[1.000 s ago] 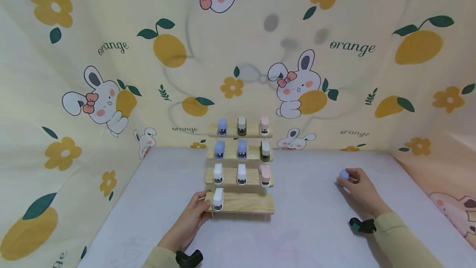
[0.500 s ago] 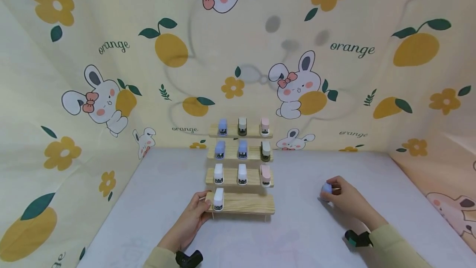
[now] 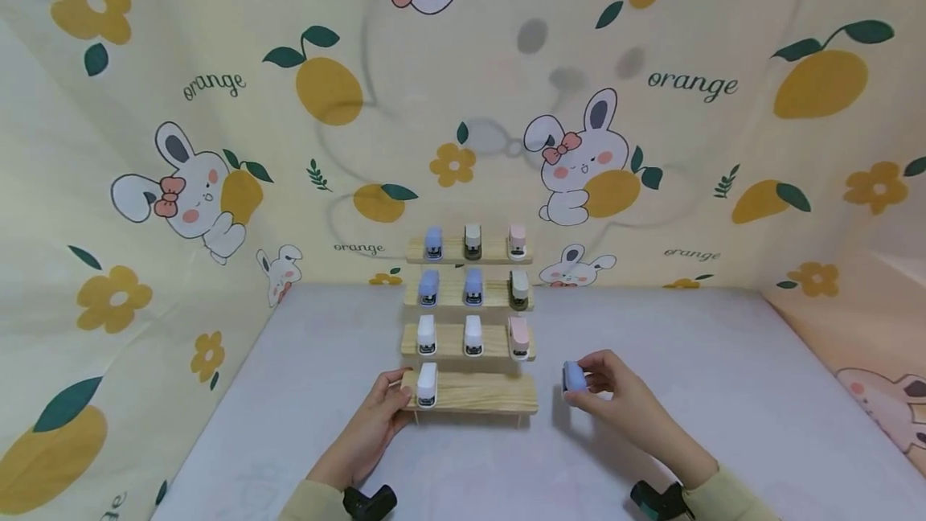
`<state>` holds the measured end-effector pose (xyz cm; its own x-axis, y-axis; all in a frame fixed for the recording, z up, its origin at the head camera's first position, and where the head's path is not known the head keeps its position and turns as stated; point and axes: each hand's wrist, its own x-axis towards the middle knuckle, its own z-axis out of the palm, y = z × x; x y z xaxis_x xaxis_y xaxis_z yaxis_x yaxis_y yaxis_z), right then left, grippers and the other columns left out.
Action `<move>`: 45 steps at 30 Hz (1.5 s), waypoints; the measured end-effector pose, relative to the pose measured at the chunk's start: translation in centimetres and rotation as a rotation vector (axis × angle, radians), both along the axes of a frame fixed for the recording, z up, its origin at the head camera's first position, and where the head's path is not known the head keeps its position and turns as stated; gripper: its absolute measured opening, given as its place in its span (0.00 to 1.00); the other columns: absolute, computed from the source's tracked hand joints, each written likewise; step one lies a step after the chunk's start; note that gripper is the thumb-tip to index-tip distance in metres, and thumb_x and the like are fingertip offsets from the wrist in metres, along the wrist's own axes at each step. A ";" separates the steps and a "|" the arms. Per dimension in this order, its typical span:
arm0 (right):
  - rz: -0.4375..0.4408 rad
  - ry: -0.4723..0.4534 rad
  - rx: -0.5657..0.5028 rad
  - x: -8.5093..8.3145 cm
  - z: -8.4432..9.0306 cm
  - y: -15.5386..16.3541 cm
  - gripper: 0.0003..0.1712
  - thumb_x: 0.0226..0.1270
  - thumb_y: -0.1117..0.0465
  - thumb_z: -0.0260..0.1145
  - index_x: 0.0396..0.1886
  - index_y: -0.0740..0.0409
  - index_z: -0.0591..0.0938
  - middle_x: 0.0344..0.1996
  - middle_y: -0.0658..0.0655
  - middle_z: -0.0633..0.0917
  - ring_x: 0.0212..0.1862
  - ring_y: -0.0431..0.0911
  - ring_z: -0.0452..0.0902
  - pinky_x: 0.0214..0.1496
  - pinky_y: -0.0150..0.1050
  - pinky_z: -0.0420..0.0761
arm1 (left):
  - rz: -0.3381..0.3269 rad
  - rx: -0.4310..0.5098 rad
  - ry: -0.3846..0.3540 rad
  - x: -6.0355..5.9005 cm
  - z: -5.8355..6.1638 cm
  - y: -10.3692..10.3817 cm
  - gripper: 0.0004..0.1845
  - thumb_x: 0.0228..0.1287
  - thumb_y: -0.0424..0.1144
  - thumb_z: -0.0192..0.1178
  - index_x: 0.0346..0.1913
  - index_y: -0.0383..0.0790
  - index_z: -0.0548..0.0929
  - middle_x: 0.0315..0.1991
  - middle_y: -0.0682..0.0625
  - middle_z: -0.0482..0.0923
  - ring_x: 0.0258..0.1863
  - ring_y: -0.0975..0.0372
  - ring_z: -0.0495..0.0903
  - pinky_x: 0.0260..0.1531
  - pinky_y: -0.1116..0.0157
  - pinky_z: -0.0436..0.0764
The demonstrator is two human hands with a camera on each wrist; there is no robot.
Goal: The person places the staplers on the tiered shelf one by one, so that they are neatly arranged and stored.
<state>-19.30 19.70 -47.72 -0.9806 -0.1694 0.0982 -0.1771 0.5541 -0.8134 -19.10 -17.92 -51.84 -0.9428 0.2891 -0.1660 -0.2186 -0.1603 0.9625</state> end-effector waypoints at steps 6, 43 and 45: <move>0.038 0.052 -0.047 1.5 -0.2 -2.8 0.31 0.42 0.42 0.71 0.43 0.47 0.70 0.38 0.45 0.80 0.40 0.41 0.75 0.43 0.44 0.76 | -0.003 -0.020 -0.021 0.3 -0.2 -0.4 0.26 0.65 0.47 0.48 0.62 0.44 0.55 0.63 0.40 0.55 0.61 0.54 0.60 0.60 0.55 0.61; -0.038 0.180 0.054 2.2 -0.8 -13.3 0.22 0.42 0.39 0.70 0.14 0.46 0.70 0.47 0.48 0.79 0.34 0.39 0.65 0.31 0.32 0.66 | -0.027 -0.015 -0.041 0.4 -0.4 -0.4 0.26 0.65 0.47 0.48 0.62 0.44 0.55 0.62 0.41 0.56 0.59 0.56 0.62 0.59 0.57 0.62; -0.034 0.189 0.065 1.9 -0.8 -13.4 0.22 0.42 0.40 0.70 0.14 0.47 0.70 0.47 0.49 0.79 0.32 0.39 0.65 0.29 0.32 0.67 | -0.029 -0.016 -0.039 0.3 -0.5 -0.3 0.26 0.66 0.47 0.48 0.62 0.44 0.54 0.62 0.41 0.56 0.59 0.55 0.62 0.59 0.57 0.62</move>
<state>-17.38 6.26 -48.51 -0.9510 -0.1486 0.2710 -0.3037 0.6127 -0.7297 -18.78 -18.24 -52.32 -0.9268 0.3131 -0.2072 -0.2604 -0.1385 0.9555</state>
